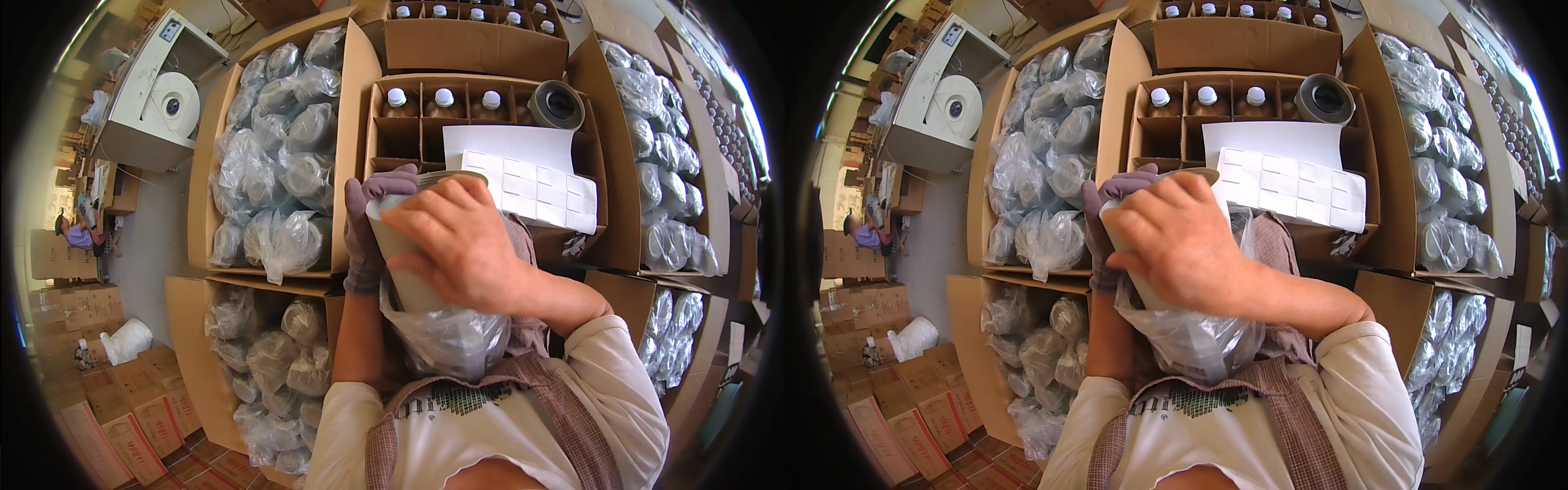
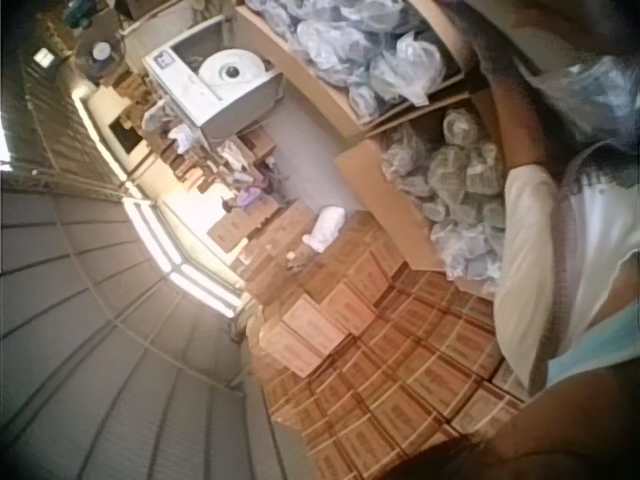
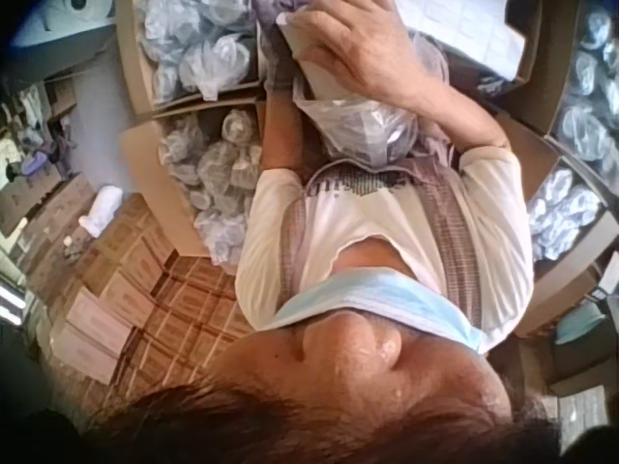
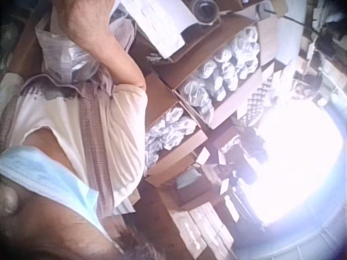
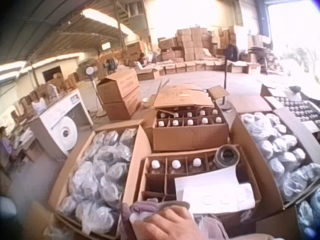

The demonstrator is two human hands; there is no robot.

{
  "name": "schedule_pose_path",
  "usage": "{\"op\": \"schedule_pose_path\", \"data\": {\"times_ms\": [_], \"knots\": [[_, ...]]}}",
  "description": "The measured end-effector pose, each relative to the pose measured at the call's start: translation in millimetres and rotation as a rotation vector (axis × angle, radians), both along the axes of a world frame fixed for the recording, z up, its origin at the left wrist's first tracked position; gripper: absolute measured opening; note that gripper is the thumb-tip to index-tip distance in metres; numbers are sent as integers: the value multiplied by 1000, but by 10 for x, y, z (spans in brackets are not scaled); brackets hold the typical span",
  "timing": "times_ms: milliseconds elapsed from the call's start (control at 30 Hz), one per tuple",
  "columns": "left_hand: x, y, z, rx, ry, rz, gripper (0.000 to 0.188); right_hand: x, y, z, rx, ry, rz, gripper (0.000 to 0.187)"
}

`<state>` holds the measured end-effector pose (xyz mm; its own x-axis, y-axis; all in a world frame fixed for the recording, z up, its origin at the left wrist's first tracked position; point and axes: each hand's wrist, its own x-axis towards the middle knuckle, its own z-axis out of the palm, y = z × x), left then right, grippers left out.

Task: The person assembles thermal flasks by inserting reflective inner liners into outer plastic shells, placing caps, and applying adhesive labels to the exterior of the shells.

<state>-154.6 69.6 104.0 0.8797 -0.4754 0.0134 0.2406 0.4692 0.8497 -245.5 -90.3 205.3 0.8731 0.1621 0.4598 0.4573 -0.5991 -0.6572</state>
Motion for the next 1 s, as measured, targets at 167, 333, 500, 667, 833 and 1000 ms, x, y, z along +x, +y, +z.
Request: {"op": "schedule_pose_path", "data": {"times_ms": [167,333,500,667,833,1000], "knots": [[-233,218,619,341,-715,140,54,29,-678,-576,611,182,202,38],[-226,201,504,111,-706,160,34,319,-718,-393,871,295,166,50],[-365,305,245,-26,-670,484,47,1454,-354,-1331,72,435,-36,30],[-348,574,129,41,-613,541,47,1881,517,-2446,-651,421,43,48],[-205,525,-25,-37,-650,550,44,1999,444,-2619,-673,556,194,44],[128,203,-130,-132,-388,168,48,2809,-215,-2190,-316,153,-391,28]]}}
